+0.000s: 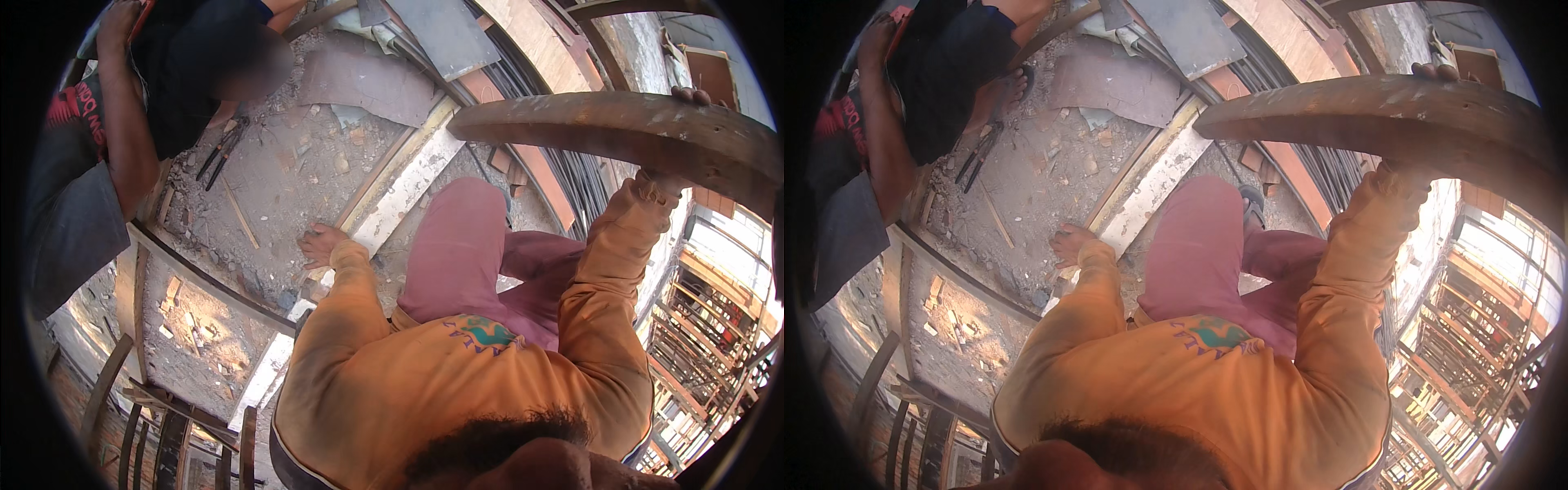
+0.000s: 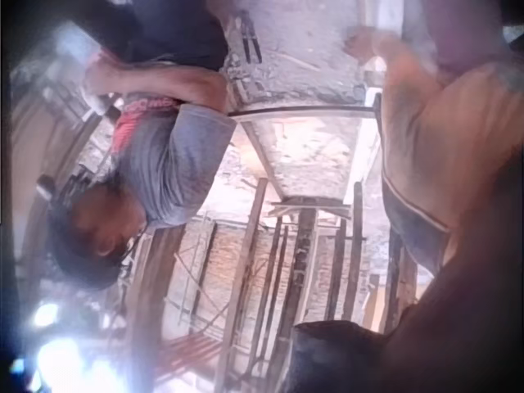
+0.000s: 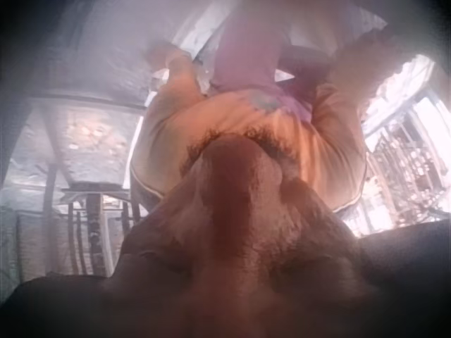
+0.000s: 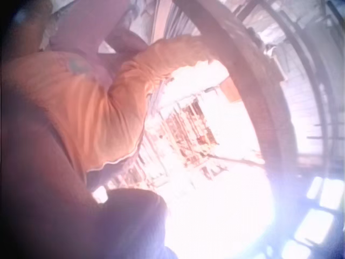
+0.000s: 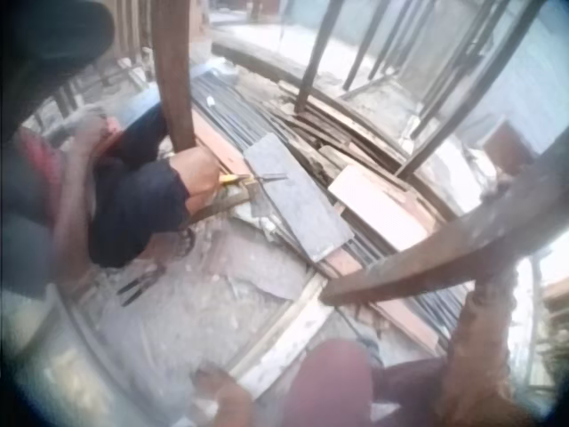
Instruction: The person aligns and stabilizes a vertical metal beam within a building frame. The person uses their hands to position the beam, checking its alignment against existing structural members and supporting it while another worker prepares materials nearby.
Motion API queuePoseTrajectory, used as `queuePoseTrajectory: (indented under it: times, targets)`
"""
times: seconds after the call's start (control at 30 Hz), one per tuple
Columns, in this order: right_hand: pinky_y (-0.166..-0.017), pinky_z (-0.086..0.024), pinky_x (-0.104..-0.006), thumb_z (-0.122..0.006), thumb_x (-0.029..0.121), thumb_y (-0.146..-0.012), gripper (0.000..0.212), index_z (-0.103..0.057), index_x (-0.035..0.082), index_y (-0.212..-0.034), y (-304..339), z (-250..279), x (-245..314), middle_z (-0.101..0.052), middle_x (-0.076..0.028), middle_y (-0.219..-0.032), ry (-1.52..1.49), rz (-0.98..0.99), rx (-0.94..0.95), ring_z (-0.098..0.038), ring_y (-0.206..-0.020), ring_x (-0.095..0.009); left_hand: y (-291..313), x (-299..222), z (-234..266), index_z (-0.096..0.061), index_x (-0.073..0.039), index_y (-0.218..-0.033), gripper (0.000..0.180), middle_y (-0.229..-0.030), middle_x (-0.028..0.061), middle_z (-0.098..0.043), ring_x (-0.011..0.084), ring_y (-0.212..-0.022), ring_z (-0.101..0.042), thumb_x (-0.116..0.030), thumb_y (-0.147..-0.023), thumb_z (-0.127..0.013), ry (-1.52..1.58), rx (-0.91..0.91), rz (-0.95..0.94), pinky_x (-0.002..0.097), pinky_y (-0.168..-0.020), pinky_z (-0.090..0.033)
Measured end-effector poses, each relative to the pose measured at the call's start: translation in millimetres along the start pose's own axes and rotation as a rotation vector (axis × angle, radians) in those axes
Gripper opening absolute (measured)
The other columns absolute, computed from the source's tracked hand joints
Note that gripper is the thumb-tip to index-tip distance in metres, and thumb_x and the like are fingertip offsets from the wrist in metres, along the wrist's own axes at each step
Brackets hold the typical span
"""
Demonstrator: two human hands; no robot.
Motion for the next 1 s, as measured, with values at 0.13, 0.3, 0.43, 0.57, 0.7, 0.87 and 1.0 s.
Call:
queuePoseTrajectory:
  times: [0.13,0.3,0.43,0.57,0.7,0.87,1.0]
  targets:
    - [-0.11,-0.033,-0.0459,-0.053,0.046,-0.096,0.056,-0.05,0.005,-0.134,5,-2,-4,-0.053,-0.017,-0.131,0.121,0.058,-0.136,-0.048,-0.119,-0.033,1,-8,18,-0.063,-0.008,-0.119,0.053,-0.14,0.0087,-0.05,0.0265,-0.126,-0.046,-0.05,-0.097,-0.039,-0.03,0.081,0.018,0.0605,-0.113,-0.017]
    - [-0.112,-0.033,-0.0431,-0.054,0.043,-0.095,0.055,-0.05,0.003,-0.132,5,-23,-10,-0.052,-0.016,-0.128,-0.148,-0.028,-0.029,-0.045,-0.122,-0.032,-1,-7,20,-0.063,-0.005,-0.119,0.053,-0.142,0.0103,-0.049,0.0273,-0.127,-0.046,-0.047,-0.098,-0.038,-0.039,0.076,0.023,0.0595,-0.114,-0.017]
    - [-0.113,-0.035,-0.0445,-0.056,0.058,-0.091,0.074,-0.041,0.004,-0.139,8,-10,-12,-0.047,-0.014,-0.135,0.124,0.056,-0.093,-0.045,-0.127,-0.028,-4,-9,40,-0.063,-0.006,-0.118,0.051,-0.142,0.0105,-0.048,0.0268,-0.129,-0.044,-0.045,-0.097,-0.039,0.006,0.137,0.057,0.0595,-0.115,-0.014]
    - [-0.106,-0.043,-0.0388,-0.048,0.043,-0.1,0.06,-0.035,0.004,-0.143,5,-17,-15,-0.049,-0.015,-0.133,0.5,0.227,0.08,-0.05,-0.122,-0.026,-2,-9,40,-0.064,-0.006,-0.118,0.049,-0.141,0.0103,-0.049,0.0259,-0.131,-0.043,-0.044,-0.098,-0.039,0.028,0.125,0.053,0.0589,-0.116,-0.014]
    - [-0.107,-0.041,-0.0366,-0.04,0.042,-0.103,0.056,-0.033,0.004,-0.144,11,-7,-13,-0.047,-0.015,-0.135,0.293,0.176,0.077,-0.048,-0.123,-0.024,-6,-16,51,-0.063,-0.005,-0.121,0.05,-0.143,0.0107,-0.048,0.0256,-0.132,-0.042,-0.042,-0.099,-0.038,0.03,0.174,0.057,0.0578,-0.117,-0.013]
    - [-0.111,-0.036,-0.0357,-0.035,0.037,-0.105,0.052,-0.033,0.003,-0.144,8,16,-11,-0.046,-0.012,-0.137,0.441,0.246,0.083,-0.043,-0.128,-0.022,-4,-11,46,-0.063,-0.004,-0.12,0.048,-0.145,0.0114,-0.045,0.0271,-0.133,-0.041,-0.041,-0.096,-0.042,0.1,0.143,0.059,0.056,-0.118,-0.01]
    - [-0.111,-0.037,-0.033,-0.035,0.031,-0.105,0.048,-0.036,-0.001,-0.142,2,28,-10,-0.048,-0.012,-0.135,0.415,0.205,0.199,-0.045,-0.127,-0.02,-2,-5,43,-0.063,-0.005,-0.121,0.048,-0.146,0.0114,-0.045,0.0275,-0.134,-0.039,-0.041,-0.095,-0.044,0.137,0.168,0.079,0.0561,-0.118,-0.007]
Point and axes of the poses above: each hand's wrist, its own y-axis away from the middle knuckle, its own z-axis out of the back of the hand, x = y × z, the point moved 1 cm from there along -y, towards the middle knuckle
